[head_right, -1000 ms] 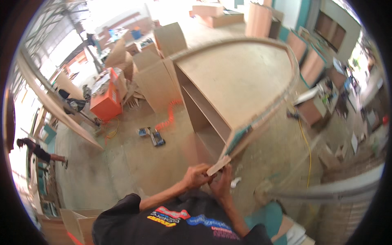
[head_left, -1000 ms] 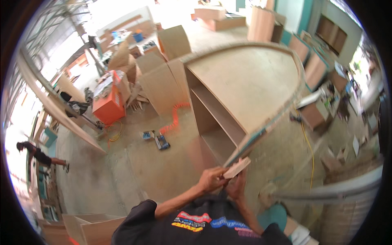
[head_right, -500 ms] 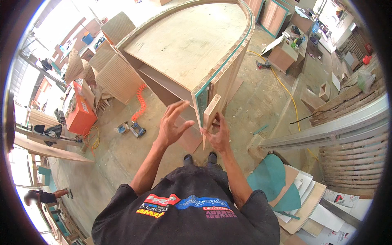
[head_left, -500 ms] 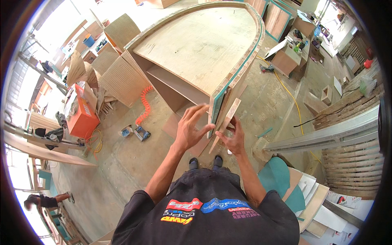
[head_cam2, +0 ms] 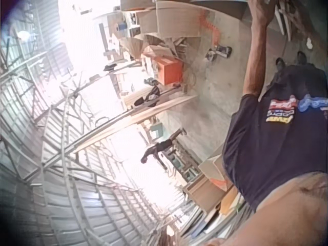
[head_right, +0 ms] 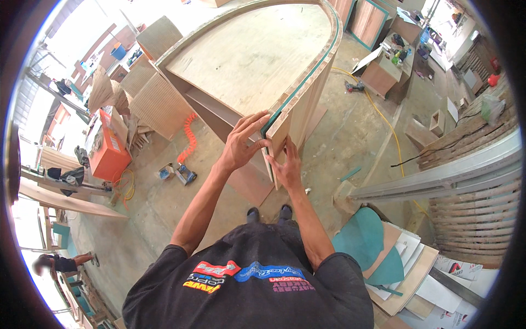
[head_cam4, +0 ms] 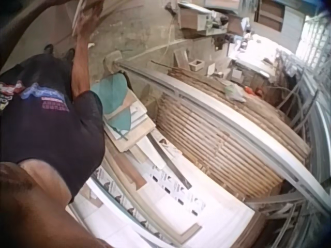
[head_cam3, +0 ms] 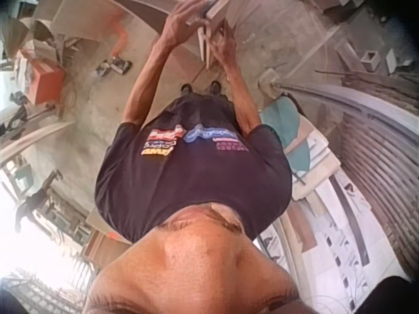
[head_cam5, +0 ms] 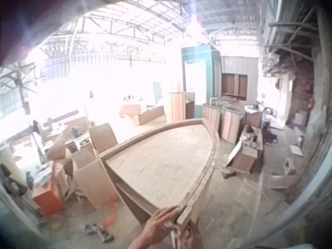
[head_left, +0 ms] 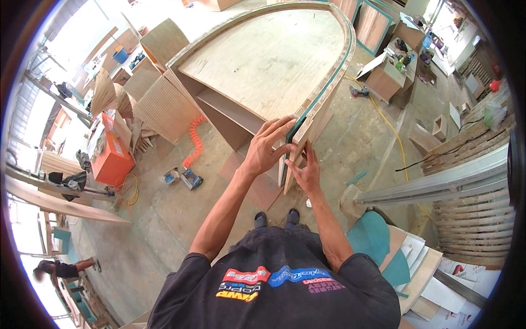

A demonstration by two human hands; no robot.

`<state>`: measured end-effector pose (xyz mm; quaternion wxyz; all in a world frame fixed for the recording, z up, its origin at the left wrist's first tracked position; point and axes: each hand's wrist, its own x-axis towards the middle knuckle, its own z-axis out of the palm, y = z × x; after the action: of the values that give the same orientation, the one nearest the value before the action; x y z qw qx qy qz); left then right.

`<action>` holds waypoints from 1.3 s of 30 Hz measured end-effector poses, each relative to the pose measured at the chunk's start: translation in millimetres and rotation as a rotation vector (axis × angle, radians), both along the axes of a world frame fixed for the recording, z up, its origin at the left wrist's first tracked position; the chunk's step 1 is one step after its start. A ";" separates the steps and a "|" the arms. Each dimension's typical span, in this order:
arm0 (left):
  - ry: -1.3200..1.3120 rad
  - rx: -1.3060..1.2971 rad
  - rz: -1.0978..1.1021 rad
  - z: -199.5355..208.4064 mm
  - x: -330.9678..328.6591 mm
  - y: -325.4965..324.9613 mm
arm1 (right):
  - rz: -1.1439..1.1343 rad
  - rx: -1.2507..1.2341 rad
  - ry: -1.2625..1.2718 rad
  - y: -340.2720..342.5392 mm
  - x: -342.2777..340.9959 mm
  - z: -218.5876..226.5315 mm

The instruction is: The person attaches wood panels to a curved cabinet frame using a nail gun and wipes glue from the edges with a cloth.

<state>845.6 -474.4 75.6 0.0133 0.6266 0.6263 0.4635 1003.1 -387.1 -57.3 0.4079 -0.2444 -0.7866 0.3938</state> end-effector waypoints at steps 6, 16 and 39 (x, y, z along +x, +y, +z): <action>0.006 0.027 0.013 -7.4 -5.2 5.4 | -0.060 0.068 0.026 -4.7 -8.0 -2.8; -0.155 -0.072 0.075 -19.4 -12.4 8.0 | -0.126 0.135 -0.050 -9.0 -17.8 1.5; -0.254 -0.103 0.006 -6.3 -19.3 9.3 | -0.201 0.115 -0.169 -14.7 -21.3 5.6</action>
<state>826.4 -465.1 69.3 0.1233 0.5594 0.6446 0.5063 981.8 -401.8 -51.7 0.3910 -0.3306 -0.8109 0.2834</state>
